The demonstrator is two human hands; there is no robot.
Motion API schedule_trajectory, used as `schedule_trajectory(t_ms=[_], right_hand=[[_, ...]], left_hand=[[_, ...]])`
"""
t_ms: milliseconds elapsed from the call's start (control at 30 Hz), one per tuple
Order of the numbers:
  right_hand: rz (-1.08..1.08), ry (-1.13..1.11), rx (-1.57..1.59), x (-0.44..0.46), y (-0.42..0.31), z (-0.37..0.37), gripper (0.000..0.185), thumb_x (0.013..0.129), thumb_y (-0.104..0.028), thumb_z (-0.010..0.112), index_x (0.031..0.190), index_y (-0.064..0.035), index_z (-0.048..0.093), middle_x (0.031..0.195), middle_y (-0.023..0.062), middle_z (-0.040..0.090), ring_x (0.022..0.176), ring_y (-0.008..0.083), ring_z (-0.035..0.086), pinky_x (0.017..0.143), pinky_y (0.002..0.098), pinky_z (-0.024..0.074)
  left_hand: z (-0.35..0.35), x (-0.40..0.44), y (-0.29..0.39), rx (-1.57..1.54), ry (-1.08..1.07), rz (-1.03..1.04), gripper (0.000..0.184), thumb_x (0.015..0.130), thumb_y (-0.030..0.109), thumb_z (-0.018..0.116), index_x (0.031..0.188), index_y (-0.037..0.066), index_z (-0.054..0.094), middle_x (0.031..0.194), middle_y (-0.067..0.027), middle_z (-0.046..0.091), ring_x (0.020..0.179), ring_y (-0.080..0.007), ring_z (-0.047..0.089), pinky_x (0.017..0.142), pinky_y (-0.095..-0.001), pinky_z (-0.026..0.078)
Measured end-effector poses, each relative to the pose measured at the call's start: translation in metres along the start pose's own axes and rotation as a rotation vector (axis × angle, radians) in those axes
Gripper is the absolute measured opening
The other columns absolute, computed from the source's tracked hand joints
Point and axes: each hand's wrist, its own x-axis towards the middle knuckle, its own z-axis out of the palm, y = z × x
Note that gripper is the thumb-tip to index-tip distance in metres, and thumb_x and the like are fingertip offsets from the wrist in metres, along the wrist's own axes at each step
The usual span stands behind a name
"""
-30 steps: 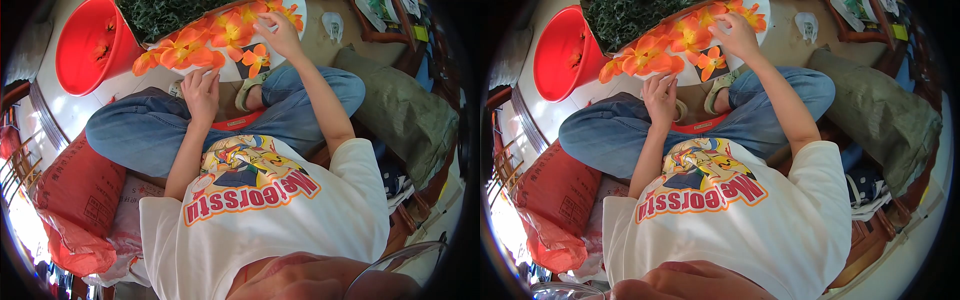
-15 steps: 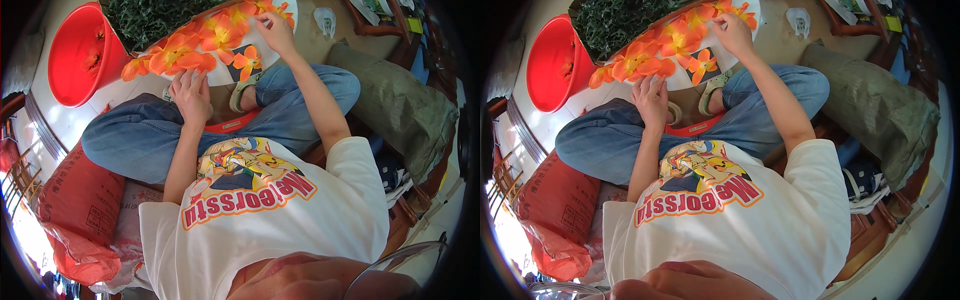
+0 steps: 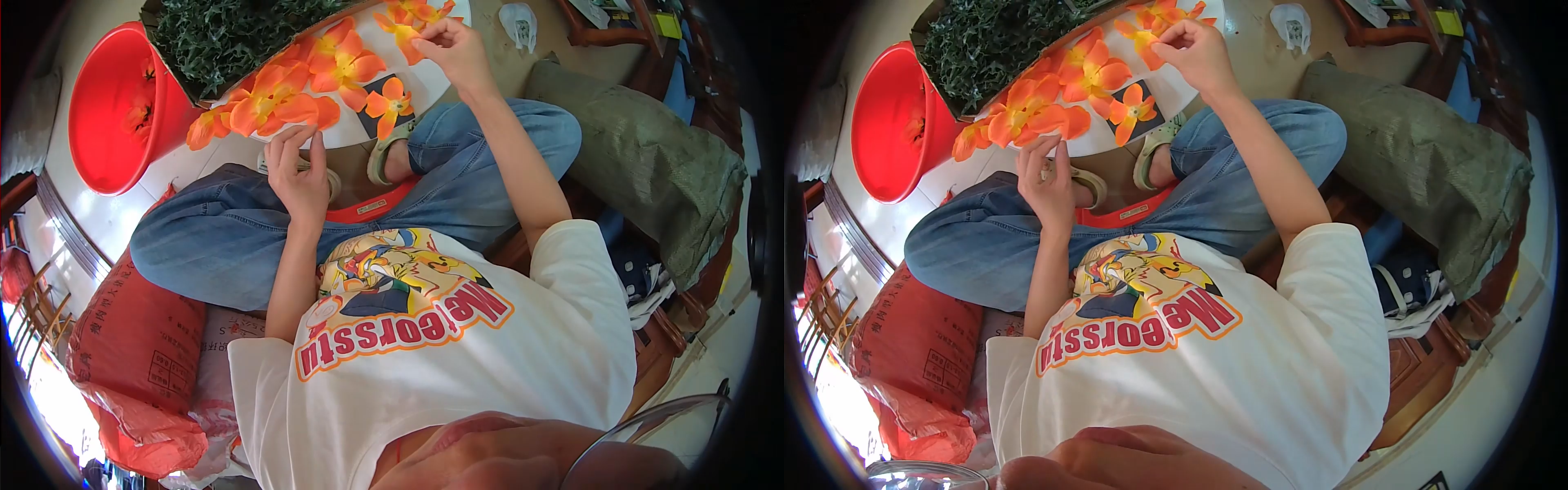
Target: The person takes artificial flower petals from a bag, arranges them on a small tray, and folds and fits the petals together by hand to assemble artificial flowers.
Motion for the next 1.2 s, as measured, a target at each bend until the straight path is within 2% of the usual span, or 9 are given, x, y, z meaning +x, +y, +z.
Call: schedule_trajectory(t_ms=[67, 267, 400, 567, 700, 800, 900, 1000, 1200], right_hand=[[-0.037, 0.042, 0.001, -0.013, -0.019, -0.005, 0.006, 0.081, 0.000, 0.068, 0.086, -0.0008, 0.065, 0.083, 0.0019, 0.065, 0.079, 0.0086, 0.062, 0.069, 0.0231, 0.0511], [-0.701, 0.126, -0.419, -0.052, -0.060, -0.009, 0.011, 0.073, 0.005, 0.068, 0.081, -0.0025, 0.067, 0.092, 0.0067, 0.066, 0.082, 0.0194, 0.063, 0.071, 0.0272, 0.0527], [-1.208, -0.026, -0.671, -0.084, -0.076, -0.012, 0.015, 0.067, 0.000, 0.069, 0.081, -0.0037, 0.065, 0.092, 0.0065, 0.066, 0.086, 0.0234, 0.062, 0.075, 0.0341, 0.0539], [-1.329, -0.241, -0.644, -0.121, -0.073, 0.000, 0.016, 0.065, -0.008, 0.070, 0.080, -0.0055, 0.065, 0.095, 0.0068, 0.066, 0.089, 0.0232, 0.061, 0.080, 0.0402, 0.0534], [-0.834, -0.235, -0.428, -0.137, -0.071, 0.003, 0.039, 0.071, -0.012, 0.074, 0.107, -0.0051, 0.061, 0.114, 0.0101, 0.059, 0.106, 0.0234, 0.056, 0.093, 0.0365, 0.0461], [-0.239, -0.130, 0.000, -0.155, -0.063, 0.016, 0.049, 0.077, -0.017, 0.074, 0.120, -0.0044, 0.055, 0.119, 0.0096, 0.055, 0.112, 0.0207, 0.052, 0.097, 0.0325, 0.0413], [0.162, -0.275, 0.321, -0.162, -0.053, 0.019, 0.042, 0.086, -0.021, 0.067, 0.121, -0.0018, 0.055, 0.116, 0.0083, 0.057, 0.105, 0.0176, 0.054, 0.096, 0.0298, 0.0409], [0.344, -0.323, 0.410, -0.154, -0.044, 0.017, 0.039, 0.093, -0.026, 0.058, 0.122, -0.0004, 0.054, 0.113, 0.0072, 0.058, 0.099, 0.0154, 0.056, 0.091, 0.0285, 0.0440], [0.326, -0.034, 0.282, -0.108, -0.018, 0.018, 0.039, 0.095, -0.027, 0.057, 0.124, -0.0009, 0.054, 0.114, 0.0055, 0.059, 0.093, 0.0118, 0.057, 0.082, 0.0277, 0.0486]], left_hand=[[-0.002, 0.002, 0.013, -0.138, 0.012, -0.059, 0.013, 0.080, -0.001, 0.070, 0.092, 0.003, 0.067, 0.093, -0.0091, 0.065, 0.084, -0.0212, 0.062, 0.072, -0.0293, 0.048], [-0.010, 0.015, 0.069, -0.768, -0.228, -0.412, 0.020, 0.087, 0.004, 0.067, 0.104, -0.004, 0.063, 0.103, -0.0103, 0.066, 0.093, -0.0167, 0.064, 0.082, -0.0274, 0.051], [-0.013, 0.017, 0.095, -1.185, -0.469, -0.650, 0.032, 0.092, 0.009, 0.062, 0.119, -0.007, 0.055, 0.108, -0.0114, 0.065, 0.098, -0.0176, 0.065, 0.088, -0.0283, 0.051], [-0.016, -0.003, 0.087, -1.085, -0.475, -0.824, 0.028, 0.095, 0.011, 0.058, 0.118, -0.005, 0.058, 0.108, -0.0111, 0.065, 0.097, -0.0179, 0.065, 0.089, -0.0307, 0.053], [-0.013, -0.019, 0.074, -1.017, -0.401, -0.865, 0.029, 0.098, 0.012, 0.052, 0.120, -0.005, 0.056, 0.116, -0.0127, 0.062, 0.105, -0.0199, 0.062, 0.093, -0.0350, 0.051], [-0.010, -0.032, 0.074, -1.002, -0.386, -0.738, 0.029, 0.097, 0.013, 0.056, 0.118, -0.005, 0.058, 0.107, -0.0094, 0.065, 0.094, -0.0144, 0.064, 0.088, -0.0286, 0.052], [-0.010, -0.036, 0.080, -1.025, -0.432, -0.677, 0.028, 0.097, 0.010, 0.054, 0.120, -0.005, 0.058, 0.106, -0.0083, 0.065, 0.092, -0.0122, 0.063, 0.086, -0.0271, 0.051], [0.000, -0.042, 0.070, -0.993, -0.387, -0.638, 0.027, 0.097, 0.008, 0.051, 0.120, -0.005, 0.058, 0.107, -0.0079, 0.065, 0.094, -0.0110, 0.062, 0.086, -0.0253, 0.049], [0.002, -0.030, 0.053, -1.067, -0.339, -0.876, 0.030, 0.093, 0.016, 0.057, 0.116, -0.004, 0.056, 0.105, -0.0056, 0.062, 0.096, -0.0097, 0.058, 0.087, -0.0235, 0.045]])
